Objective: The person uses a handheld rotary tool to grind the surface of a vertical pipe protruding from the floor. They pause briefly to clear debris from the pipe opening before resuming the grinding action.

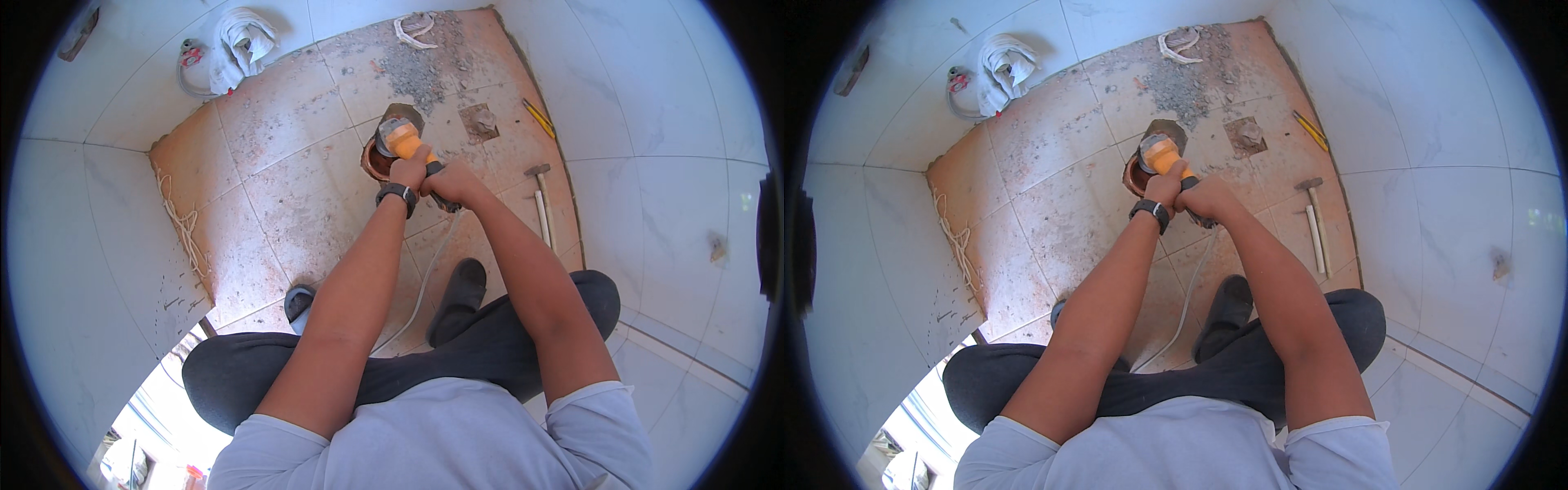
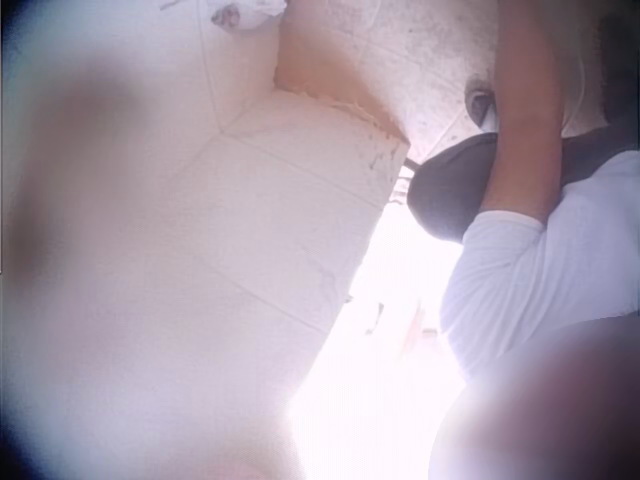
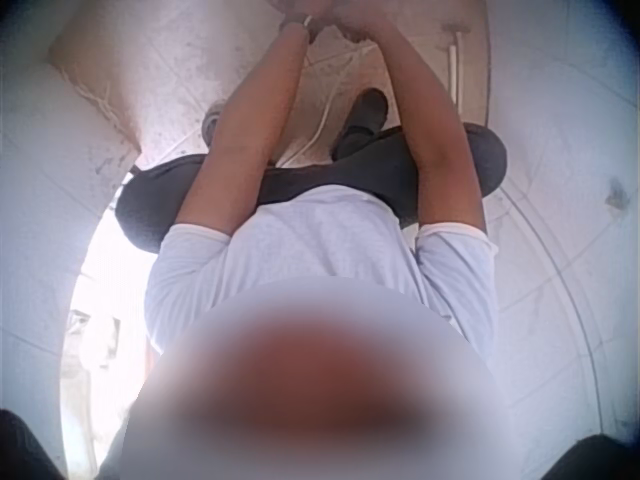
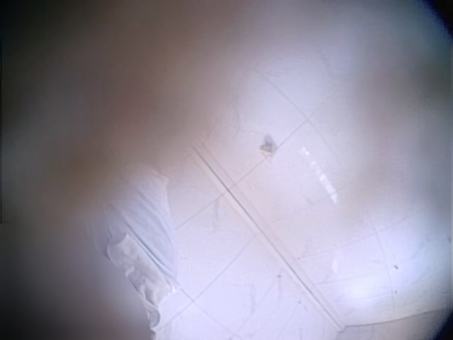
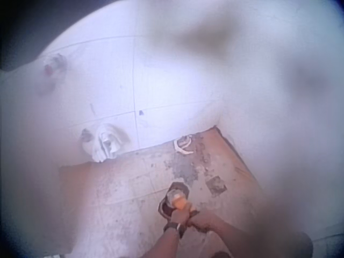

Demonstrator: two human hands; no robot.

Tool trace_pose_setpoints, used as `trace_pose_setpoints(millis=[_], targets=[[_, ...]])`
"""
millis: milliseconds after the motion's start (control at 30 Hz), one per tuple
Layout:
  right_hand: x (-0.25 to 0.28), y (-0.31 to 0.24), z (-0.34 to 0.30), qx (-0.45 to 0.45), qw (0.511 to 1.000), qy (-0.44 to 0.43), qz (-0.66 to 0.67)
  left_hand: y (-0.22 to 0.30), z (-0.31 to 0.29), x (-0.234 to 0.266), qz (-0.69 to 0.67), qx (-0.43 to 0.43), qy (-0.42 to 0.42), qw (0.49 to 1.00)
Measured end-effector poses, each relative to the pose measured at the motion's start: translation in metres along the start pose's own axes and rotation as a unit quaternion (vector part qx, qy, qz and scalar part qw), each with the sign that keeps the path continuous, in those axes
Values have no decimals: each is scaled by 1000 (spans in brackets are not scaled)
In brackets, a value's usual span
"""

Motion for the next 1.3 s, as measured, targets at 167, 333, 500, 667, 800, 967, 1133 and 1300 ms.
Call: trace_pose_setpoints(millis=[167,333,500,667,800,967,1133,1300], targets=[[1,-2,-2,-6,1000,-7,9,-2,4,1,-33,1,-12,999],[1,-4,-3,0,1000,1,-14,-3,2,2,-21,6,-6,1000],[0,-5,-2,-8,999,6,-30,-2,0,2,-33,5,-8,999],[-1,-5,-2,-8,999,3,-40,-2,-2,2,-46,14,-7,999],[-2,-5,-1,-9,999,9,-39,-2,-1,3,-53,16,-18,998],[-3,-4,-2,-12,999,15,-47,-5,1,5,-48,22,-21,998],[-3,-6,-5,-5,999,24,-48,-6,3,4,-52,19,-20,998],[-3,-3,-12,-3,998,41,-38,-5,-2,0,-54,15,-50,997]])
Point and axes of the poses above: each hand's wrist, its own z-axis towards the middle knuckle, its own x-axis out of the back of the hand, y = z × x, the point moved 1 cm from there along z, towards the middle knuckle, and after that the axes turned 5 degrees about -z, right-handed, at the moved point
